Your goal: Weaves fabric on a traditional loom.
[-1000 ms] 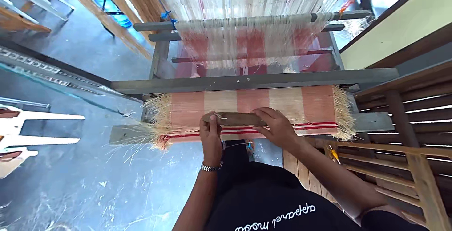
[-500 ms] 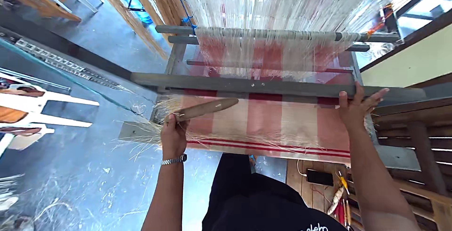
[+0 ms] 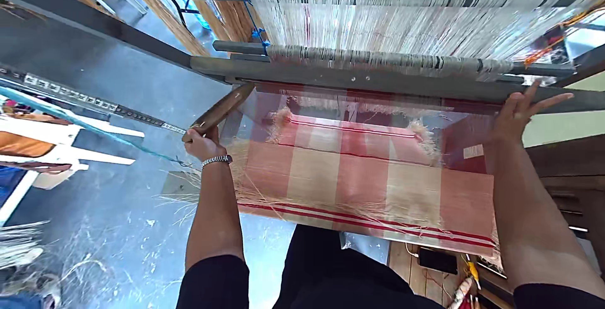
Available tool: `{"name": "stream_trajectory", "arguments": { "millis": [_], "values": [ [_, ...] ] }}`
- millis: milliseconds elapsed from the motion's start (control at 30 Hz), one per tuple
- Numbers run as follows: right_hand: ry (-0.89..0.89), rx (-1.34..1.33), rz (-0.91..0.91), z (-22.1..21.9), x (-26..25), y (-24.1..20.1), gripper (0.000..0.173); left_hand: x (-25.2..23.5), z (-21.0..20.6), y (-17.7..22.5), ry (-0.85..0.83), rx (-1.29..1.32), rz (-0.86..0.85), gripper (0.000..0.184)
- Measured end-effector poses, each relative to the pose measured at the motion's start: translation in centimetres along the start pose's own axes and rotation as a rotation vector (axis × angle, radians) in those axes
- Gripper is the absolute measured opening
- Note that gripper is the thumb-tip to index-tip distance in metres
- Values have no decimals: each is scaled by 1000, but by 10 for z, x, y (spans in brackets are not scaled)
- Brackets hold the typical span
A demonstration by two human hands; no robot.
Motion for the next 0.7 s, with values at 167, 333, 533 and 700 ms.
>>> {"name": "stream_trajectory", "arguments": {
  "millis": [167, 333, 533, 700],
  "values": [
    [13, 7, -50, 24, -13, 9, 98, -5, -29, -8, -61, -103, -7, 44],
    [12, -14, -477, 39, -9, 39, 135, 2, -66, -28, -141, -169, 37, 53],
    [-256, -73, -743, 31, 0, 49, 107, 61, -117, -53, -662, -540, 82, 46],
    [-365, -165, -830, 25, 2, 47, 92, 57, -121, -46, -941, -841, 178, 62]
  ]
}}
Point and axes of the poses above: each hand's wrist, its own x-axis away from the middle knuckle, its own z-axis out of the back of the hand, y = z × x, the point moved 6 cm from there along -x, towards the middle knuckle, and after that the axes turned 12 degrees about y, right-handed, at the moved point
